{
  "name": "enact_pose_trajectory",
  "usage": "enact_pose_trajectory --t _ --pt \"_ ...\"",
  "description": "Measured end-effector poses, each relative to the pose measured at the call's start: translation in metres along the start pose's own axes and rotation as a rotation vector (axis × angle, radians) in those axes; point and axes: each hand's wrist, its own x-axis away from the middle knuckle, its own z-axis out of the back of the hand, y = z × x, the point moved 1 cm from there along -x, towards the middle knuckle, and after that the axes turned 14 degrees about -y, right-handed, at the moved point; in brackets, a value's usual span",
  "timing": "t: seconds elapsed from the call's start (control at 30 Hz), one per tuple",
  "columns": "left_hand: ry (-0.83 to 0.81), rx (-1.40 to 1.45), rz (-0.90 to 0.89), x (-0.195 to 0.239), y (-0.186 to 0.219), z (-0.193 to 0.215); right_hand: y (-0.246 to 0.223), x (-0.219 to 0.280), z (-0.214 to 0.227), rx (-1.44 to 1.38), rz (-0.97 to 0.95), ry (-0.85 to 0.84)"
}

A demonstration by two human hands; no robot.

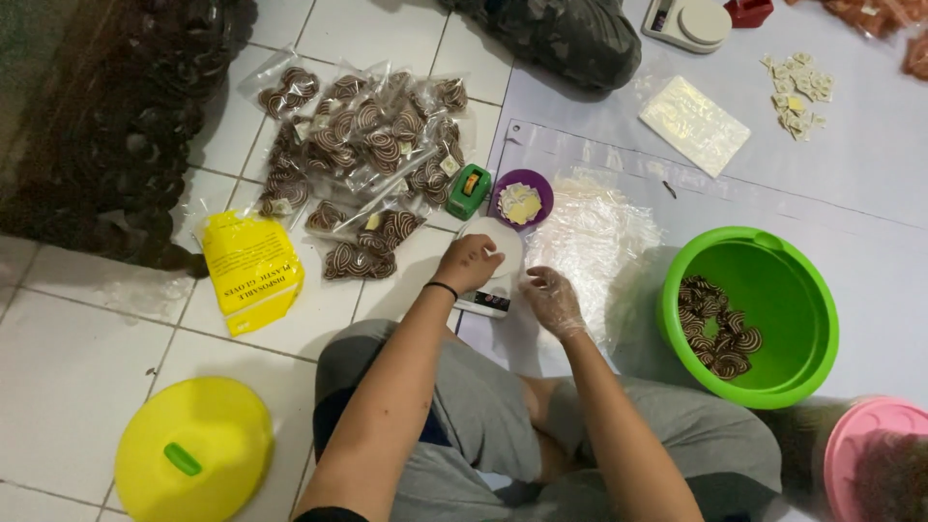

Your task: The person sits on the floor and packs spiral-shaped cookies into small plastic bags. They place the cookies on a digital scale, add a small yellow label, and seal the bags before setting them aside.

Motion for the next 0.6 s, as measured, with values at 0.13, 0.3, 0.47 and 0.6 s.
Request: enact_pose_trajectory --t 0.13,0.3,0.47,0.6 --pt "-0.096 -0.118 -0.024 0.024 0.024 0.001 0.027 -0.032 0.006 0.123 0.024 0.028" --pt "-0.063 -0.226 -0.022 0.016 0.024 0.003 0.0 -0.035 0.007 0.277 0.243 0.201" --pt "0.119 -0.209 0.042 0.008 0.018 0.017 -0.049 -0.046 0.012 0.566 0.354 0.147" --pt "0.182 -0.186 0.12 0.002 0.016 0.032 0.017 -0.127 0.008 0.758 0.485 0.157"
